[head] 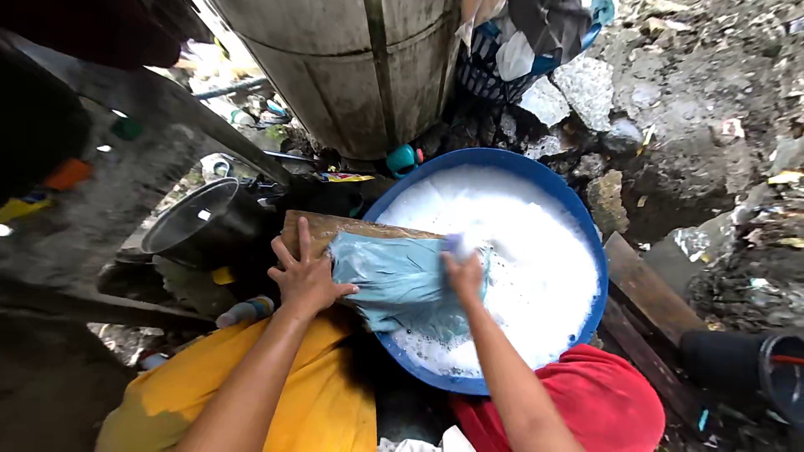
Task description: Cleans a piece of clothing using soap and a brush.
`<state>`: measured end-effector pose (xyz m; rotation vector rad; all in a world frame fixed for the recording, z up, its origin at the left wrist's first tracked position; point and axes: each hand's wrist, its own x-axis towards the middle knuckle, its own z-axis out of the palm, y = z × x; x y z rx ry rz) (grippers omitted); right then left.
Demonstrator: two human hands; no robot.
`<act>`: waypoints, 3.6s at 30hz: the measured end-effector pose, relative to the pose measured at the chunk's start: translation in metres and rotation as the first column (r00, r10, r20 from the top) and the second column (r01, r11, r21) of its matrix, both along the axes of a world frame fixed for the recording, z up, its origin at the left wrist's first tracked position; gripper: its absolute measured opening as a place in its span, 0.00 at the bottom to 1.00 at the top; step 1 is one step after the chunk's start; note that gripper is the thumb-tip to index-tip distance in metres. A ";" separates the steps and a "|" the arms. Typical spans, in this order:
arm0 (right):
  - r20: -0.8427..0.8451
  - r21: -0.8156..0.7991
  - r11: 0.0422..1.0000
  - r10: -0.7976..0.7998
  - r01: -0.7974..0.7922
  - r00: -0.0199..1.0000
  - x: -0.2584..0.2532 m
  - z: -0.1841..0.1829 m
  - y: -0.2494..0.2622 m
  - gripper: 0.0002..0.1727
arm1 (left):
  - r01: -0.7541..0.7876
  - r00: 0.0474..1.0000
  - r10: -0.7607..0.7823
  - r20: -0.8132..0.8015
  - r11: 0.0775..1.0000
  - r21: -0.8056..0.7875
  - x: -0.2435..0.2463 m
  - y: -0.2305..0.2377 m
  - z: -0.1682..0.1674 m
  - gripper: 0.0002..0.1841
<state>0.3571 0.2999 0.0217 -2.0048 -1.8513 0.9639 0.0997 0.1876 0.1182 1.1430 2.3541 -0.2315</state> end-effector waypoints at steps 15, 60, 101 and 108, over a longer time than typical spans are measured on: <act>0.073 -0.058 0.980 -0.186 0.190 0.980 0.041 -0.014 0.015 0.50 | -0.013 1.000 0.013 0.005 1.000 0.014 0.000 0.000 -0.002 0.49; 0.004 -0.060 0.974 -0.220 0.219 0.976 0.012 0.019 0.010 0.42 | 0.000 1.000 0.000 0.012 0.999 -0.047 0.001 0.001 0.003 0.50; 0.103 -0.119 0.937 -0.317 0.328 0.943 0.061 -0.012 -0.014 0.49 | 0.012 1.000 -0.012 0.019 1.000 0.006 0.001 -0.006 0.002 0.46; -0.113 0.092 0.910 0.413 -0.405 0.904 -0.113 0.052 -0.088 0.37 | 0.037 0.999 -0.037 0.012 0.999 0.018 -0.002 -0.006 0.004 0.39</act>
